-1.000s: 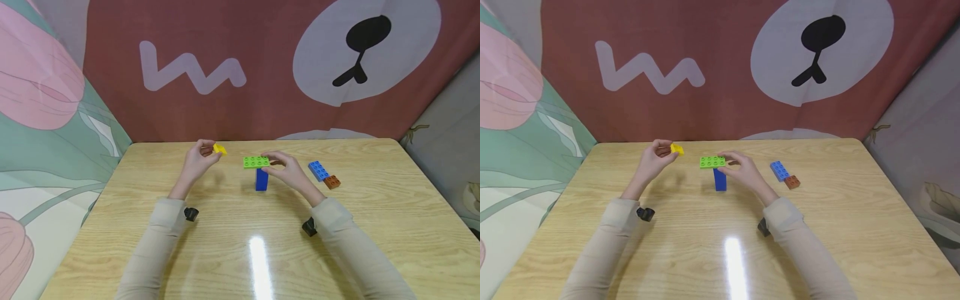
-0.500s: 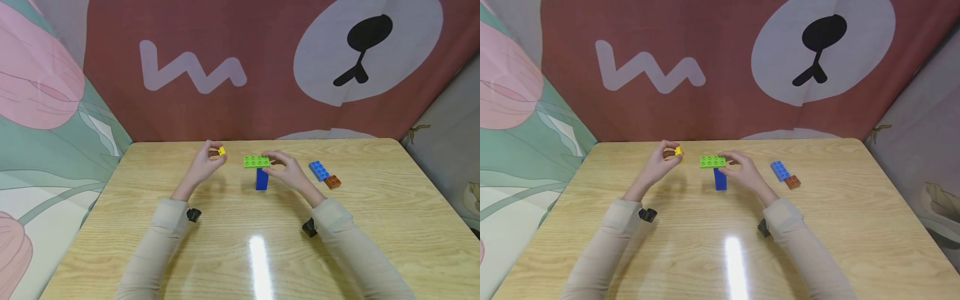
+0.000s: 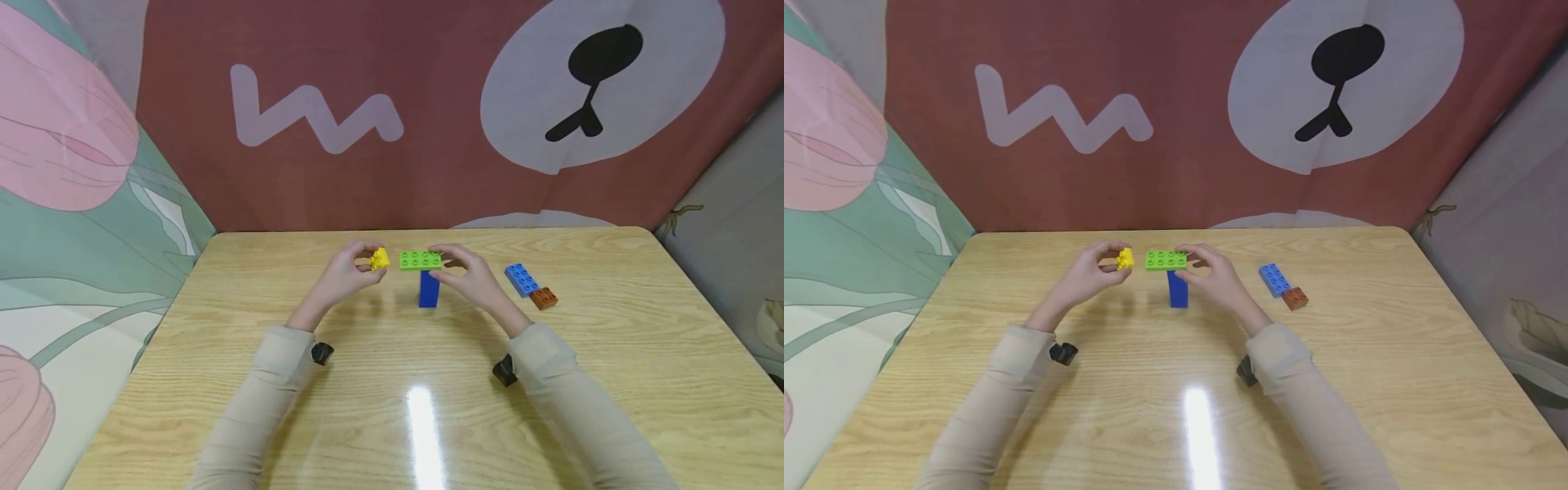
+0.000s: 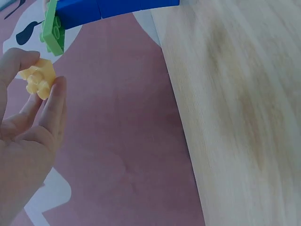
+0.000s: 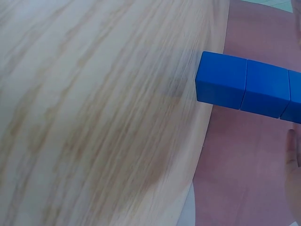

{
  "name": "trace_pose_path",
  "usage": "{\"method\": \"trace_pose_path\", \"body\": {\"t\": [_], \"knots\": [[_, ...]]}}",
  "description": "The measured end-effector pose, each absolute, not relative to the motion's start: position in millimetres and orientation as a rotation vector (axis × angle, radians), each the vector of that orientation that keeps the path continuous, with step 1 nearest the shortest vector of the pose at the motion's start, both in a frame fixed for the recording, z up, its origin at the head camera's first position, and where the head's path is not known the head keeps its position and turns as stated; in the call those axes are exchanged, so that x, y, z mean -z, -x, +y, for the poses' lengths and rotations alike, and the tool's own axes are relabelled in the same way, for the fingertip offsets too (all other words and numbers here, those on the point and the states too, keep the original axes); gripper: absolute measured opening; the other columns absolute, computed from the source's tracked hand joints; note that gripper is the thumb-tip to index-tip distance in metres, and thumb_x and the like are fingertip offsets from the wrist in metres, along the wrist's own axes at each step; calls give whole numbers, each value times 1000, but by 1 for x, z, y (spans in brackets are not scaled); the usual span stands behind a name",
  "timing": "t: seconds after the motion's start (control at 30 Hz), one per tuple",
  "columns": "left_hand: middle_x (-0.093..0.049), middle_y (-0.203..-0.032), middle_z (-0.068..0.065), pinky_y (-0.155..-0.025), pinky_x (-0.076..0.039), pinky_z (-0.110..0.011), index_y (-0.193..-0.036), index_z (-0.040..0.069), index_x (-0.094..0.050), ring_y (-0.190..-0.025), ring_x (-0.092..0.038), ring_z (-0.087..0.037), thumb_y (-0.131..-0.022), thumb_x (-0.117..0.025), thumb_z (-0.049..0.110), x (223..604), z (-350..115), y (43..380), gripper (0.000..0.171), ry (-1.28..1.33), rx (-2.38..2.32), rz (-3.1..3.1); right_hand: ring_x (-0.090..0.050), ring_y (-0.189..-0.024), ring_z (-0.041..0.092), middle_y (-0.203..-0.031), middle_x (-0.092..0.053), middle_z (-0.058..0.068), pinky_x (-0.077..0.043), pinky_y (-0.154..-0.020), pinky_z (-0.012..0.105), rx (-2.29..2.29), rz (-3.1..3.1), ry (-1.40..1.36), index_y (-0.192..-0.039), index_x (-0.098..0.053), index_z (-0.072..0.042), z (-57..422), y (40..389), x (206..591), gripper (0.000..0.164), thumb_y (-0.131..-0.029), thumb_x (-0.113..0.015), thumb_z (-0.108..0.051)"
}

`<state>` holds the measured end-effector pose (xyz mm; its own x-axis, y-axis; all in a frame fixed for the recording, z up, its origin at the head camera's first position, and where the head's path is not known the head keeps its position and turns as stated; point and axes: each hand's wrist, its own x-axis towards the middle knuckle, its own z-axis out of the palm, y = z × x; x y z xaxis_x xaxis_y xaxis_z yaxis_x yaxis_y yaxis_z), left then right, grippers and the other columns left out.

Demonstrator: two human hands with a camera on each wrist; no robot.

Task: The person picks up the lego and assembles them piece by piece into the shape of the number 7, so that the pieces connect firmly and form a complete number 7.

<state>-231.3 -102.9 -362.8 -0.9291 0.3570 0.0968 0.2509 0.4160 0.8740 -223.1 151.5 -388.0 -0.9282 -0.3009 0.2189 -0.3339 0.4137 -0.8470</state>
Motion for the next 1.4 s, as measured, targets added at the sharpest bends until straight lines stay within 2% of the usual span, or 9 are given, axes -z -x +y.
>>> {"method": "trace_pose_path", "body": {"t": [0.17,0.33,0.87,1.2,1.4], "knots": [[-53,-125,-21,-95,-55,-41,-128,-4,-55,-114,-56,-32,-85,-68,6,364,-100,229,46,-633,-1482,2605,-53,-117,30,-132,-56,13,-47,-101,52,-1579,-2606,-583,-131,-55,-9,151,223,389,42,-91,-66,-15],[-55,-124,-19,-89,-57,-37,-128,-2,-57,-107,-59,-30,-86,-68,9,364,-98,229,45,-653,-1410,2655,-54,-117,29,-132,-57,12,-48,-101,50,-1570,-2609,-580,-131,-56,-9,151,224,389,43,-90,-66,-15],[-56,-122,-16,-91,-56,-37,-125,3,-60,-106,-59,-29,-86,-69,13,363,-92,228,41,-642,-1401,2621,-54,-115,28,-127,-57,12,-49,-99,51,-1566,-2612,-588,-131,-56,-9,153,223,387,43,-90,-67,-16],[-57,-121,-14,-89,-56,-36,-125,7,-62,-104,-58,-27,-86,-71,15,364,-92,228,42,-646,-1384,2643,-52,-122,34,-133,-55,18,-44,-104,51,-1547,-2642,-554,-141,-46,-9,163,223,386,57,-89,-68,-18],[-57,-121,-14,-91,-55,-37,-126,7,-61,-104,-57,-27,-86,-70,14,364,-92,228,42,-664,-1393,2621,-52,-121,32,-131,-56,18,-42,-105,49,-1553,-2616,-524,-139,-47,-9,183,224,385,46,-96,-58,-20]]}}
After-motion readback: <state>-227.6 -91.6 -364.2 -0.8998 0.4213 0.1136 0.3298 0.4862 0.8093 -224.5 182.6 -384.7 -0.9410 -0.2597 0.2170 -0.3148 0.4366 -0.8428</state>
